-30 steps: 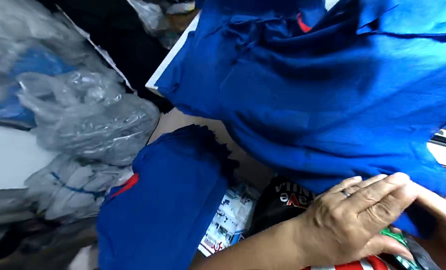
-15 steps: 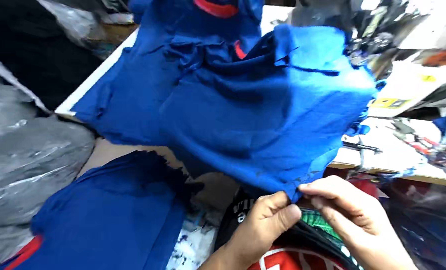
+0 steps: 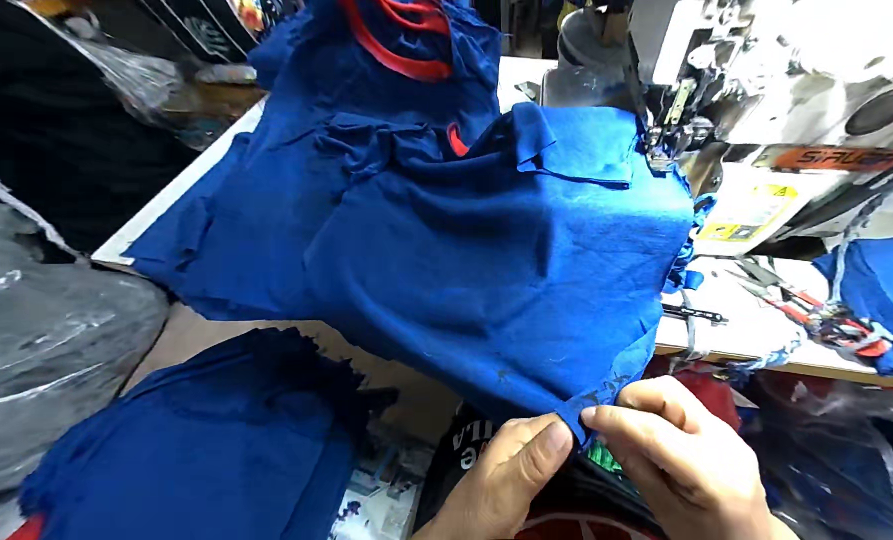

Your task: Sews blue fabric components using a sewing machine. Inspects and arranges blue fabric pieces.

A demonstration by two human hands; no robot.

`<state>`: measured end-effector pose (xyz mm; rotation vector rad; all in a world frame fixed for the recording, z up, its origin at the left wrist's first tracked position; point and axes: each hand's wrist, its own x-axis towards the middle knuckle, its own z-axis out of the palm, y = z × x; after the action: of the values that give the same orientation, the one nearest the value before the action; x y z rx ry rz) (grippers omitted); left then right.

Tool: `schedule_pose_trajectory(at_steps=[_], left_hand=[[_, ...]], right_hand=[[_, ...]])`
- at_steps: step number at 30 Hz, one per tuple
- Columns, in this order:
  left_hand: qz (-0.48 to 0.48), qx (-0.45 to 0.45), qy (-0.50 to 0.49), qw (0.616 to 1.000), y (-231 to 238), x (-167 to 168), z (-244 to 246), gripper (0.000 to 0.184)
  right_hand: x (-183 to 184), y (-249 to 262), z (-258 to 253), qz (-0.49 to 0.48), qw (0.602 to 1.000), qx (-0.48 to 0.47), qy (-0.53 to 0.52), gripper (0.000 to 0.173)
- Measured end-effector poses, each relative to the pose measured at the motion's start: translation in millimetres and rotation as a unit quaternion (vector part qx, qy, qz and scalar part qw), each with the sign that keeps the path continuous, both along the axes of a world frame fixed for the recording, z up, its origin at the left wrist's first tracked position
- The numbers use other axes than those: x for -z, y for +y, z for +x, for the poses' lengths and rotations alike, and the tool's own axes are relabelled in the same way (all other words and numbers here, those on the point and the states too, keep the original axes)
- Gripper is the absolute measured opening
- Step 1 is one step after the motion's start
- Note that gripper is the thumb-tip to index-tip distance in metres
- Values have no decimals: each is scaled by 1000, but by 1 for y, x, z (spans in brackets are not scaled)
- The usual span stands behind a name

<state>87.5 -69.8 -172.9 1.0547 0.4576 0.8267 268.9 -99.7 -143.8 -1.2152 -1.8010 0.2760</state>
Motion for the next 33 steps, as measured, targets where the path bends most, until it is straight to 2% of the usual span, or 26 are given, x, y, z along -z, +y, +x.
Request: schedule_pose_trajectory(at_steps=[2, 4, 7, 9, 12, 13, 15, 17, 19, 23, 25, 30, 33], left_hand=[[3, -37, 41, 998, -1, -7, 5, 30], [-7, -66, 63, 996, -1, -12, 7, 30], [82, -127, 135, 979, 7, -16, 5, 30], [216, -211, 206, 931, 19, -20, 2, 31], [413, -296, 275, 816, 35, -34, -6, 23], [447, -301, 281, 794, 37, -39, -7, 21], [483, -280, 281, 781, 34, -46, -7, 18], [499, -238, 274, 787, 27, -49, -2, 18], [488, -192, 258, 811, 21, -50, 3, 17], [392, -139, 223, 882, 18, -55, 1, 16], [354, -127, 207, 903, 18, -55, -1, 16], [346, -123, 197, 909, 16, -52, -1, 17], [367, -119, 207, 899, 15, -53, -2, 18]], right_hand=[[4, 0, -1, 34, 999, 5, -23, 6], [12, 1, 0, 63, 997, -3, -37, 8], [12, -3, 2, 62, 997, -28, -28, 8], [8, -6, 7, 62, 997, -46, -23, 8], [-9, -12, 15, 32, 994, -101, 2, 9], [-14, -13, 16, 17, 992, -123, 26, 7], [-18, -14, 14, 3, 988, -136, 72, 9], [-18, -10, 11, 7, 988, -113, 103, 8], [-15, -5, 10, 11, 989, -94, 115, 8], [-13, 0, 10, 7, 990, -73, 118, 14], [-13, 0, 12, -6, 988, -75, 132, 15], [-15, 0, 13, -29, 987, -72, 144, 14], [-16, 1, 13, -33, 988, -71, 132, 13]])
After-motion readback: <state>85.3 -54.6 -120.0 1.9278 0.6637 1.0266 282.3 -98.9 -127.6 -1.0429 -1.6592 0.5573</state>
